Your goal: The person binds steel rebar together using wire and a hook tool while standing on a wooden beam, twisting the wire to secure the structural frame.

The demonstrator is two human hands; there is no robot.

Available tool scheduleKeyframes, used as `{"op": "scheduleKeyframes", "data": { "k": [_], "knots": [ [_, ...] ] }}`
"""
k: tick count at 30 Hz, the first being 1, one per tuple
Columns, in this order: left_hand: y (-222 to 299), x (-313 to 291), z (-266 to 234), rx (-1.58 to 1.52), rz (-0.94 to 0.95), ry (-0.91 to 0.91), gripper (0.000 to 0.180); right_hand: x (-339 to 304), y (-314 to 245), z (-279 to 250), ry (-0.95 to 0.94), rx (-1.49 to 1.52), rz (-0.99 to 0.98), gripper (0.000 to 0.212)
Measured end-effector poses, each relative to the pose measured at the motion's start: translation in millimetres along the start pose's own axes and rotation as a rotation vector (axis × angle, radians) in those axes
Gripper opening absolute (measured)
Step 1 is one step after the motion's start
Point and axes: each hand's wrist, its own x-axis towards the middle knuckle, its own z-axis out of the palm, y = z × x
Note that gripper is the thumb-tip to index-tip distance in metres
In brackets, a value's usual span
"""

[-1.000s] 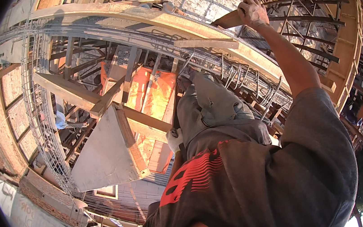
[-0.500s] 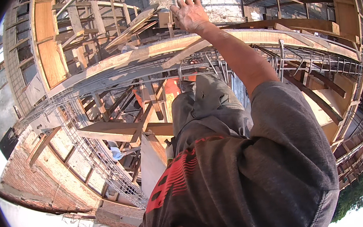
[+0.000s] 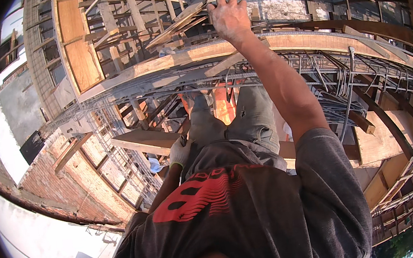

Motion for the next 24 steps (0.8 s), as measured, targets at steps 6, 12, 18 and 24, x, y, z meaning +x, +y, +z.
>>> {"op": "scheduleKeyframes", "data": {
  "k": [6, 12, 18, 24],
  "knots": [
    [-29.5, 48.6, 8.6, 0.043, 0.078, -0.025, 0.047, 4.1, 3.8, 13.9, 0.110, -0.119, -0.013, 0.029],
    [-47.8, 124.0, 34.6, 0.280, 0.191, 0.137, 0.040, -30.6, -23.2, 39.8, 0.666, 0.008, -0.037, 0.038],
    [-76.0, 190.8, 73.5, 0.311, 0.204, 0.265, 0.031, -128.2, -79.4, 196.9, -0.076, 0.871, 0.386, 0.029],
    [-75.4, 202.8, 72.6, 0.271, 0.042, 0.269, 0.030, -83.8, -107.0, 274.1, -0.061, 1.491, 1.306, 0.024]
  ]
}}
